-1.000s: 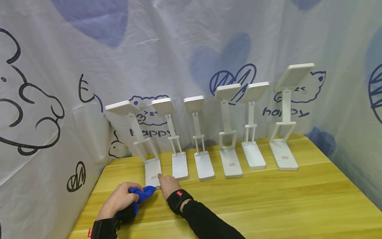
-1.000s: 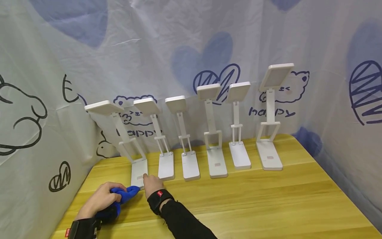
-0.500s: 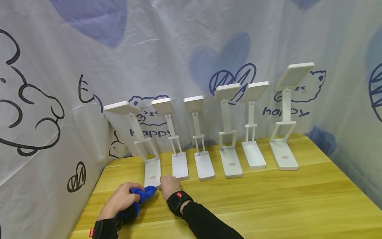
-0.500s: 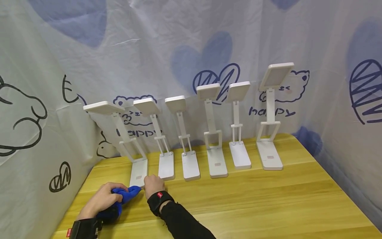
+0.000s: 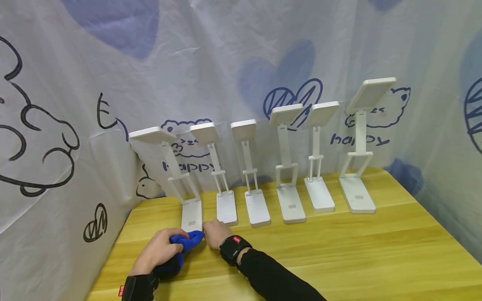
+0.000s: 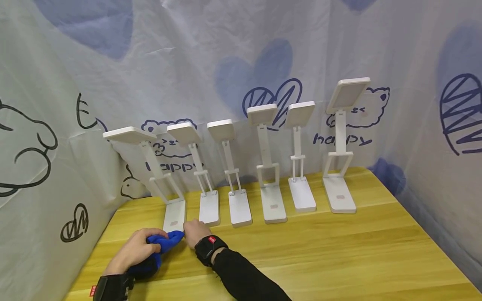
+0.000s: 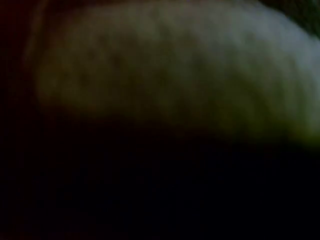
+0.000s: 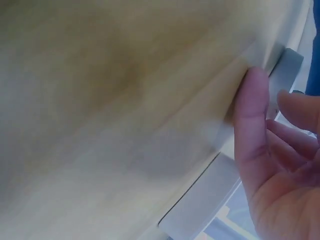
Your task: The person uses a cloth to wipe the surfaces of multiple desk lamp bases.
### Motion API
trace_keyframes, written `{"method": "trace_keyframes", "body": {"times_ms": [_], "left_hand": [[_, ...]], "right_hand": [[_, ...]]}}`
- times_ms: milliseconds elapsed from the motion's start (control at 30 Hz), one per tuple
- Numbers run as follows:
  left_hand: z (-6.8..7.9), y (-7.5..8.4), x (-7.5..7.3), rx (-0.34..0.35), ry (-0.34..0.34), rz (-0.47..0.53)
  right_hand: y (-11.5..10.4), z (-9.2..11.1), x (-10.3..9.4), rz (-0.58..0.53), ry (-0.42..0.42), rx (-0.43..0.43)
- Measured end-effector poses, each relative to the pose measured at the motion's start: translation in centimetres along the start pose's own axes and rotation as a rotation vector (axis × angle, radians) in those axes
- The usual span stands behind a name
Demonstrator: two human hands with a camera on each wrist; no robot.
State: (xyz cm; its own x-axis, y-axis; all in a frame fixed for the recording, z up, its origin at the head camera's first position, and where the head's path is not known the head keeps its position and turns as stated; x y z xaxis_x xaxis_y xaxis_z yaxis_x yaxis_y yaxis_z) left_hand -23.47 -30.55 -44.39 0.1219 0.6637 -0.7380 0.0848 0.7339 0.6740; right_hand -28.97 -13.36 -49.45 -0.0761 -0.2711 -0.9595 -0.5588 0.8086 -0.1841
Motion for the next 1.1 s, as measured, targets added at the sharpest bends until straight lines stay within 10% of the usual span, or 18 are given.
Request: {"method": "trace_keyframes", "body": {"times_ms": [533,1100], "left_hand": [[-0.4,1.1,2.5,0.14,-0.144,0.004],[-0.7,1.4,3.5,0.144,-0.175,-0.029]], "right_hand": [[2.1,-0.7,-1.3,0.132,0.268,-0.002],[4.1,-0.5,-0.8,0.273,0.024,0.12]]}}
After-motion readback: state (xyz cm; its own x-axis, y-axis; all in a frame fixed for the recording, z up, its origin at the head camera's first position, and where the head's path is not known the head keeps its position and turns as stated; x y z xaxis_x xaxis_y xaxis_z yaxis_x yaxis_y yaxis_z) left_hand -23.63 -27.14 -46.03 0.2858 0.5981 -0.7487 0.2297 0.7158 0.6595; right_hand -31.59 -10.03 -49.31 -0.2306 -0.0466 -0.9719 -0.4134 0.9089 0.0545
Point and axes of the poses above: each hand's wrist, its own z-axis away from the middle knuckle, its own x-axis out of the palm, y = z × x, the point moved 1 cm from there along -z, towards the middle knuckle, and after that the axes turned 12 degrees about z, right-handed, at the moved point
